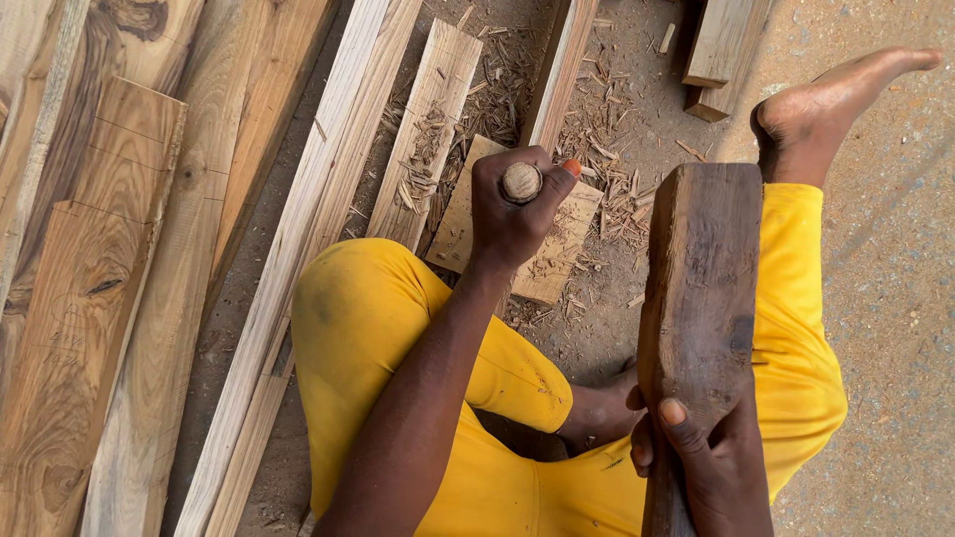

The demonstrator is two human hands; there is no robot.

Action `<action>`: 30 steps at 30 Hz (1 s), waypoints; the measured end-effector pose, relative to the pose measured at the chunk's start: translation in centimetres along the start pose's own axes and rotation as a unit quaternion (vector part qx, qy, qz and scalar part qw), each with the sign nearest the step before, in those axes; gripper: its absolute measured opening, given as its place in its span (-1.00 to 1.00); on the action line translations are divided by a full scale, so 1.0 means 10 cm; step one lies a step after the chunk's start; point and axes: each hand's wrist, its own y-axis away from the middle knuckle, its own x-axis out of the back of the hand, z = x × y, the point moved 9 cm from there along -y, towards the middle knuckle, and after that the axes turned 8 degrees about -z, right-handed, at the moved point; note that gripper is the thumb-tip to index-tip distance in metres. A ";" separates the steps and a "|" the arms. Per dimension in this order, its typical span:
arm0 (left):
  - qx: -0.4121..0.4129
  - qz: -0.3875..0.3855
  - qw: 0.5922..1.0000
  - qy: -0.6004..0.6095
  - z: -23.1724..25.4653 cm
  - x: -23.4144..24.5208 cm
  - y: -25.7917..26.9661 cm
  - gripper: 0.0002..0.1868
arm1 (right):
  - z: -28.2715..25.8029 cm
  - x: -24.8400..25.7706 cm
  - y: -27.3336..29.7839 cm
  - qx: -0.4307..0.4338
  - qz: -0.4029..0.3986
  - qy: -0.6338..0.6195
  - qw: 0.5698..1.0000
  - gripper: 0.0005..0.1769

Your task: The person uses a wooden mallet to strike a chisel while carving a piece of wood. They hold the chisel by its handle and strike it repeatedly to remove wood shavings while sitting on the ground.

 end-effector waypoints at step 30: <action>-0.075 -0.041 0.991 -0.106 -0.11 -0.22 -0.02 -0.68 | -1.53 -1.23 -0.71 0.303 -0.129 0.582 0.744 0.11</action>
